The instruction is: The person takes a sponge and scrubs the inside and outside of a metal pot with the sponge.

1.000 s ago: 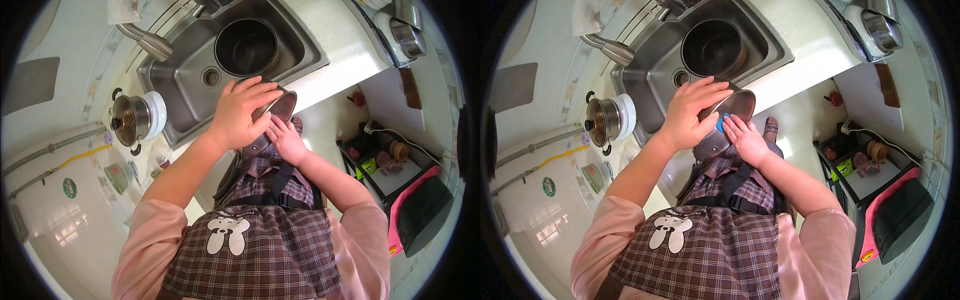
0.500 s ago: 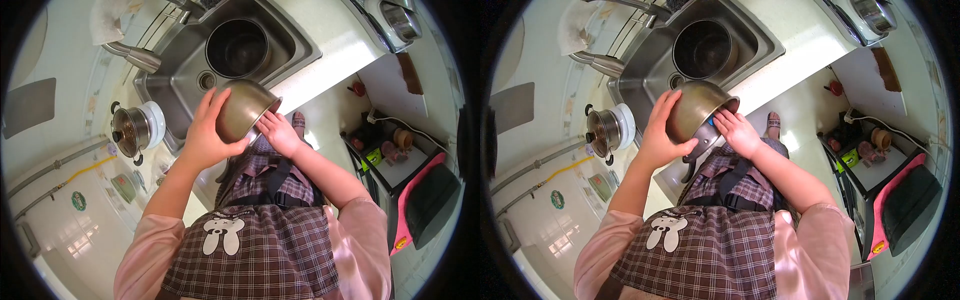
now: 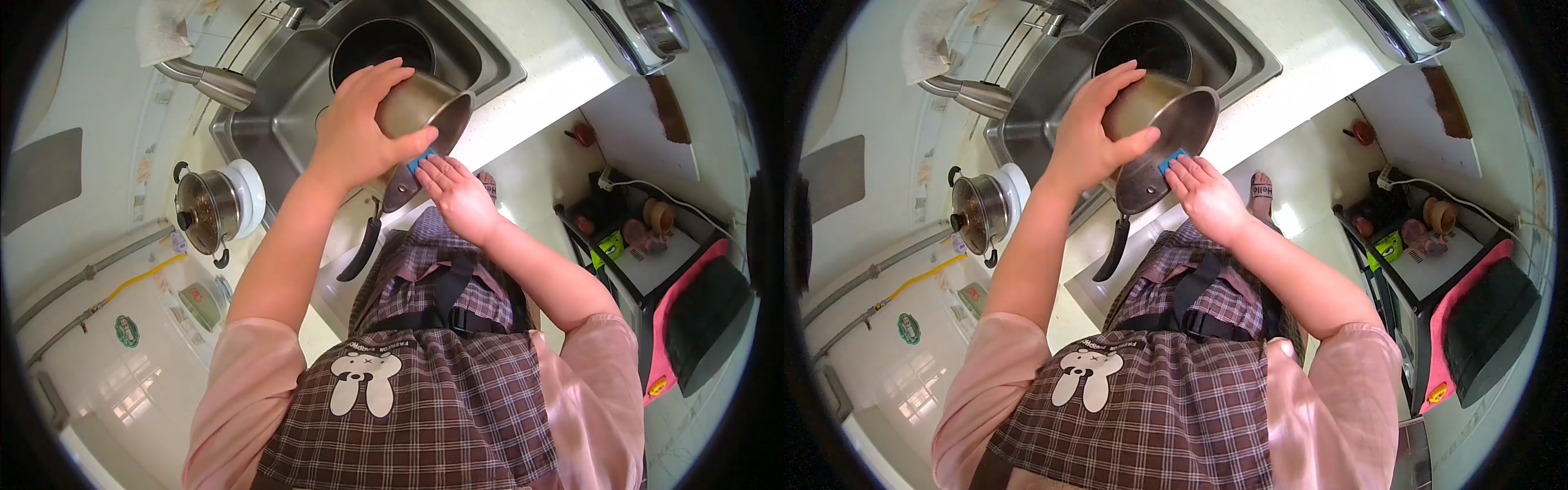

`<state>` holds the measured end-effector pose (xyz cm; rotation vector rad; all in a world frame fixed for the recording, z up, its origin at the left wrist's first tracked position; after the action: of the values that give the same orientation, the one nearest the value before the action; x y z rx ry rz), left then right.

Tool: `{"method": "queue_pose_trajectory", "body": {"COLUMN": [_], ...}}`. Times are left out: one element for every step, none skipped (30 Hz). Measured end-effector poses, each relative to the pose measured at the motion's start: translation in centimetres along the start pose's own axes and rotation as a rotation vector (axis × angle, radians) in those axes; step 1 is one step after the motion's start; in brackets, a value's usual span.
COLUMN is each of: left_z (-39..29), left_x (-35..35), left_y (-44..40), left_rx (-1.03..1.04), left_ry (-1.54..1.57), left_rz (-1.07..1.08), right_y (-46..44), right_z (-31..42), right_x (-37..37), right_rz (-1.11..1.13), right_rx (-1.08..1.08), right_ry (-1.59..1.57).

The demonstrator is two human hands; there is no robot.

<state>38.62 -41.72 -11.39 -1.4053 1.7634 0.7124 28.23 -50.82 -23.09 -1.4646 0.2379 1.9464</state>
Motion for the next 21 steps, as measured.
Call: {"method": "queue_pose_trajectory", "body": {"left_z": [0.6, 1.3, 1.8, 1.7, 1.1, 0.1, -0.9, -0.8, -0.5, -0.3, -0.2, -0.1, 0.2, 0.5, 0.8, 0.8, 0.7, 0.6, 0.6, 0.5, 0.6], "left_x": [0.0, 0.0, 0.0, 0.0, 0.2, 0.4, 0.8, 1.1, 1.2, 1.3, 1.2, 1.3, 1.3, 1.3, 1.2, 1.0, 1.0, 1.2, 1.4, 1.6, 1.6], "left_y": [-0.4, -0.8, -1.1, -1.3, -1.5, -1.7, -1.7, -2.1, -2.3, -2.6, -3.0, -3.2, -3.3, -3.5, -3.6, -3.8, -4.0, -4.0, -4.1, -4.3, -4.5], "left_rx": [-0.024, -0.051, -0.076, -0.074, -0.032, 0.009, 0.047, -0.003, -0.018, -0.032, -0.04, -0.049, -0.075, -0.103, -0.135, -0.126, -0.116, -0.107, -0.121, -0.136, -0.15], "left_ry": [0.041, 0.081, 0.121, 0.114, 0.071, 0.026, -0.016, -0.059, -0.054, -0.049, -0.044, -0.035, -0.015, 0.004, 0.025, 0.023, 0.022, 0.021, 0.022, 0.019, 0.015], "left_rz": [0.005, 0.01, 0.015, 0.009, 0.017, 0.024, 0.032, 0.045, 0.055, 0.062, 0.07, 0.087, 0.091, 0.09, 0.088, 0.093, 0.105, 0.123, 0.139, 0.153, 0.164], "right_y": [0.0, -0.1, -0.2, -0.4, -0.7, -1.0, -1.7, -2.9, -3.9, -4.7, -4.6, -4.2, -3.7, -2.3, -1.2, -0.2, 0.4, -0.4, -1.4, -2.8, -3.9], "right_z": [0.0, 0.0, 0.0, -0.1, -0.4, -0.6, -1.0, -1.7, -2.4, -3.1, -3.1, -2.9, -2.7, -2.2, -1.5, -1.0, -0.8, -1.0, -1.7, -2.6, -3.3], "right_x": [0.0, -0.1, -0.1, 0.1, 0.6, 0.9, 1.5, 1.9, 2.4, 2.6, 2.4, 2.3, 1.9, 1.4, 1.0, 0.9, 0.8, 1.0, 1.4, 1.9, 2.2], "right_rz": [0.004, 0.009, 0.013, 0.017, 0.022, 0.027, 0.082, 0.136, 0.19, 0.177, 0.139, 0.101, 0.066, 0.074, 0.065, 0.057, 0.05, 0.101, 0.126, 0.147, 0.166], "right_rx": [0.006, 0.012, 0.018, 0.033, 0.046, 0.058, 0.067, 0.075, 0.081, 0.096, 0.09, 0.085, 0.077, 0.096, 0.094, 0.094, 0.099, 0.092, 0.108, 0.122, 0.133], "right_ry": [0.003, 0.004, 0.006, 0.007, 0.008, 0.008, 0.02, 0.035, 0.052, 0.007, 0.034, 0.064, 0.093, 0.092, 0.097, 0.102, 0.103, 0.121, 0.116, 0.112, 0.108]}}
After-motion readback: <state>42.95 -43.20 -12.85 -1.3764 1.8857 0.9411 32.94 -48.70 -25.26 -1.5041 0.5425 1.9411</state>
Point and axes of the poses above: each hand's wrist, its own y-axis away from the middle knuckle, its own x-axis out of the palm, z = x × y, the point moved 9 cm from there along -y, towards the middle knuckle, and after that the axes turned 4 degrees about -x, right-handed, at the moved point
